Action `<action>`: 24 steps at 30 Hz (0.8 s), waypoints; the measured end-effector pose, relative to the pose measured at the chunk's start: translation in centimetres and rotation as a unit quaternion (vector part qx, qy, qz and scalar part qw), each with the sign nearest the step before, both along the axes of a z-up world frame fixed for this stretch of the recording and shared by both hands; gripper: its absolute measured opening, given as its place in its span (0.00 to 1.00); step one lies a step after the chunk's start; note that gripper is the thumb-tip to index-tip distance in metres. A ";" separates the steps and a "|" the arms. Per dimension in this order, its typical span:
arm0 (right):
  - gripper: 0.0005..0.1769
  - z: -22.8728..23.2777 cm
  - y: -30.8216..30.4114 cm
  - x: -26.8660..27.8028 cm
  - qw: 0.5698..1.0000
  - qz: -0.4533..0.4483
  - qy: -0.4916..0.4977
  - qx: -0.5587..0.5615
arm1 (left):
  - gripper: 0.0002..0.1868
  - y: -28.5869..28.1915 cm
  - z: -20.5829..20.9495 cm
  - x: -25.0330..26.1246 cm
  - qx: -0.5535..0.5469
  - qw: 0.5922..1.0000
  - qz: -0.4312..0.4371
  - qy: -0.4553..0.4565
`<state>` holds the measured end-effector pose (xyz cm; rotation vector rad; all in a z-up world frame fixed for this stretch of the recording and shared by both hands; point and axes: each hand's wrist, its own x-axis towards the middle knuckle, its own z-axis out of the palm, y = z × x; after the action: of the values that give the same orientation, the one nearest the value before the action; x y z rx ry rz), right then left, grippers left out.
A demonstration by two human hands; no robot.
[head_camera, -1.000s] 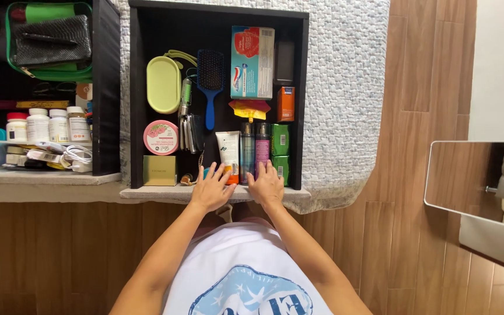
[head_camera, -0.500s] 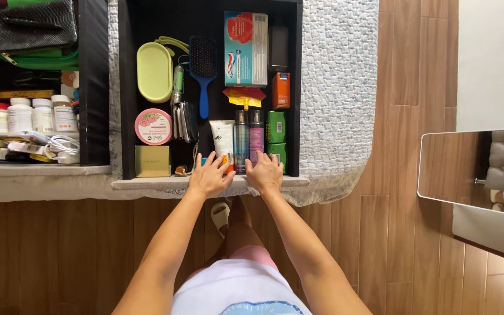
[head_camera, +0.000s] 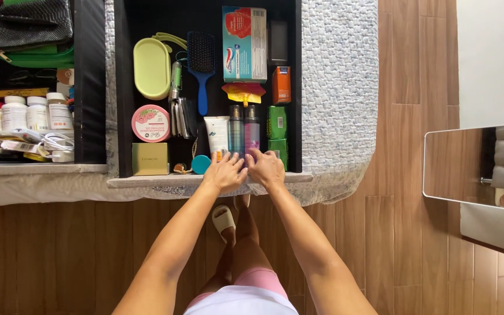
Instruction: Organize personal care products and toiletries inside storage drawers on a bed.
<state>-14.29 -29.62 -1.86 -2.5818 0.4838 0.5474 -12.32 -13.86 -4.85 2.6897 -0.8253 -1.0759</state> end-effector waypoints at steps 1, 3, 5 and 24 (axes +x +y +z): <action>0.24 0.6 0.1 -0.2 1.000 -0.001 0.001 -0.001 | 0.36 0.0 0.3 -0.3 -0.001 1.000 -0.001 0.001; 0.23 1.7 0.2 0.1 1.000 0.017 0.004 0.017 | 0.39 0.0 1.0 -0.3 0.040 0.998 0.006 -0.047; 0.23 -0.3 0.1 -0.2 0.999 0.012 -0.031 -0.008 | 0.39 -0.2 2.9 0.0 0.042 0.999 0.019 -0.029; 0.17 -0.4 0.4 -0.5 0.987 -0.026 -0.156 -0.011 | 0.46 -2.4 -1.6 2.4 -0.079 0.974 0.189 0.101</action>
<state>-14.81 -29.23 -2.24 -2.6020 0.4472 0.1149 -9.91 -16.31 -6.40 2.4179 -0.3282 -1.1089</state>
